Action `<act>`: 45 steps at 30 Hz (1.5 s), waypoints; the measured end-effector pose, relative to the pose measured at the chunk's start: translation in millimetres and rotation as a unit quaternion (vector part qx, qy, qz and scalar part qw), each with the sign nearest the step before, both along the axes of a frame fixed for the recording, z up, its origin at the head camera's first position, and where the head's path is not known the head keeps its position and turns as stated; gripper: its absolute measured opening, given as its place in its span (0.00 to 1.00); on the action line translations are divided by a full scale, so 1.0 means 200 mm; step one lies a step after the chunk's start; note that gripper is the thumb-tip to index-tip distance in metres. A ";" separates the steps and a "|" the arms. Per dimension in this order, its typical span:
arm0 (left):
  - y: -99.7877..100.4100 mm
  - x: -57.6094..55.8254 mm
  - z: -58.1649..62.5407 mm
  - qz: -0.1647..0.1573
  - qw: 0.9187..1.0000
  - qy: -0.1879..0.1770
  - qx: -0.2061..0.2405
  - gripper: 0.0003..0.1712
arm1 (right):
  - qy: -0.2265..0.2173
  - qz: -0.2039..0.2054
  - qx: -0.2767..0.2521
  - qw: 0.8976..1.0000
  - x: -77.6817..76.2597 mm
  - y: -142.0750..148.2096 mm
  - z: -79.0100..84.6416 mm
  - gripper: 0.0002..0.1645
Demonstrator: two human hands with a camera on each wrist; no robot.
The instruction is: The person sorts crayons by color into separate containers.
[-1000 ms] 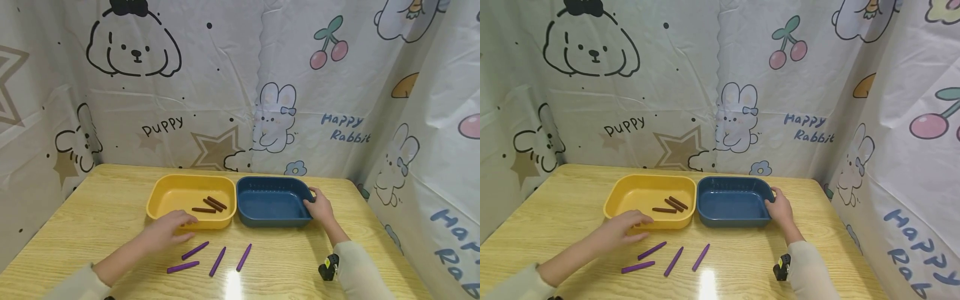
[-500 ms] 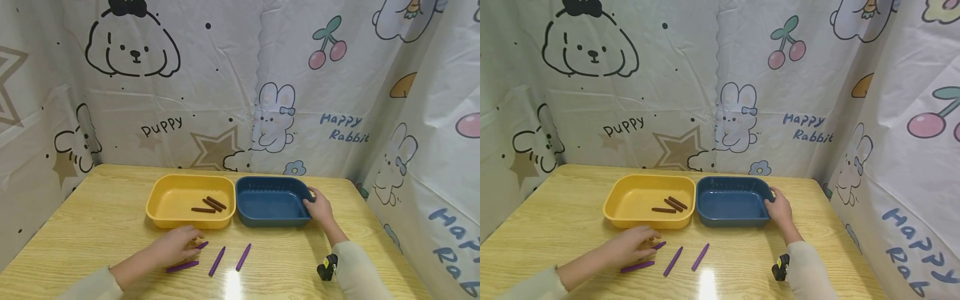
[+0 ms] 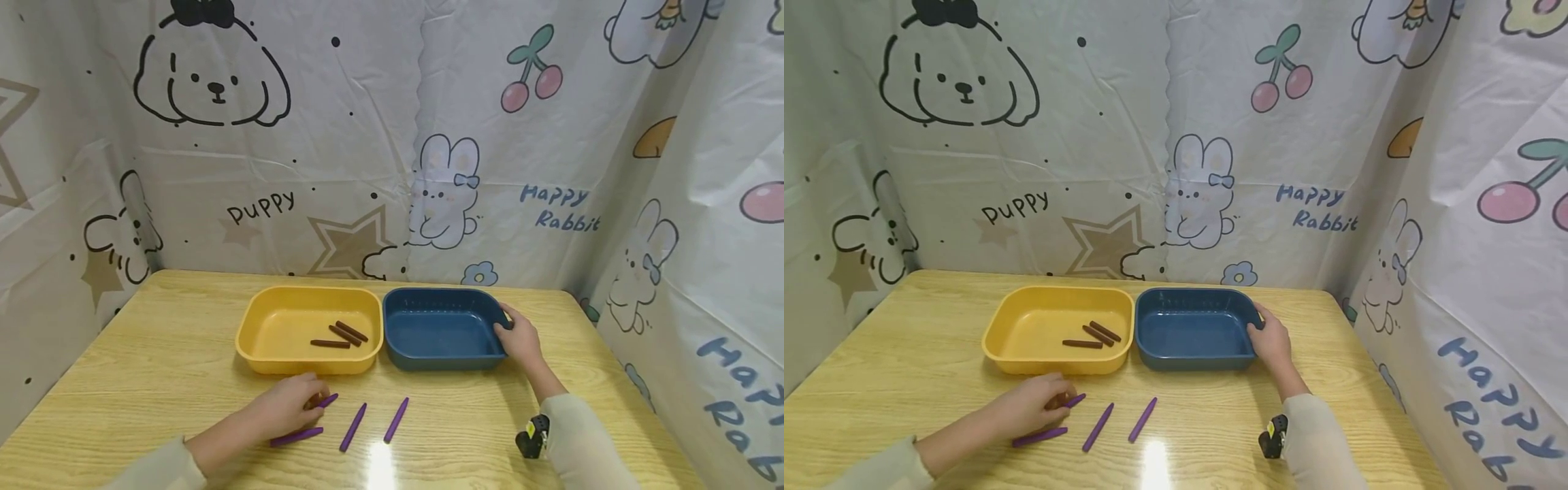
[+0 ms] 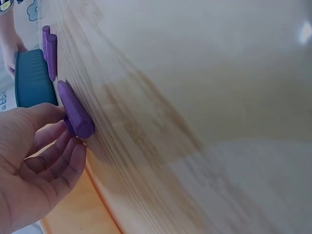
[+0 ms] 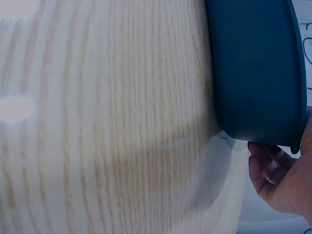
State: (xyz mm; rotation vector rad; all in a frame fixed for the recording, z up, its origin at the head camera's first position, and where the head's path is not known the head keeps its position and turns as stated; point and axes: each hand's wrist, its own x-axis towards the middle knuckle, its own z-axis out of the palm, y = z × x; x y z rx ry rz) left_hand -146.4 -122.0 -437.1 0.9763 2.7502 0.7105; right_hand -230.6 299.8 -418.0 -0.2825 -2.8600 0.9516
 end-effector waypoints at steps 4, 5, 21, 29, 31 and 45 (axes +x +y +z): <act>0.01 0.00 0.00 0.007 1.000 0.000 0.006 0.05 | 0.002 0.001 -0.005 1.000 -0.01 0.00 -0.01 0.31; 0.01 0.00 0.00 0.009 1.000 0.000 0.009 0.05 | 0.001 0.001 -0.006 1.000 -0.01 0.00 -0.01 0.32; 0.03 -0.01 0.14 -0.013 0.999 0.040 0.010 0.08 | -0.009 -0.007 -0.016 1.000 0.00 0.01 -0.01 0.32; 0.06 -0.05 0.26 -0.026 0.998 0.063 0.008 0.08 | -0.013 -0.010 -0.019 1.000 0.00 0.00 -0.01 0.32; 0.06 -0.06 0.30 -0.025 0.997 0.072 0.000 0.08 | -0.012 -0.008 -0.018 1.000 0.00 0.00 -0.01 0.32; 0.16 -0.19 0.51 0.012 0.998 0.059 0.026 0.08 | -0.004 -0.019 -0.029 0.999 0.00 -0.01 -0.01 0.31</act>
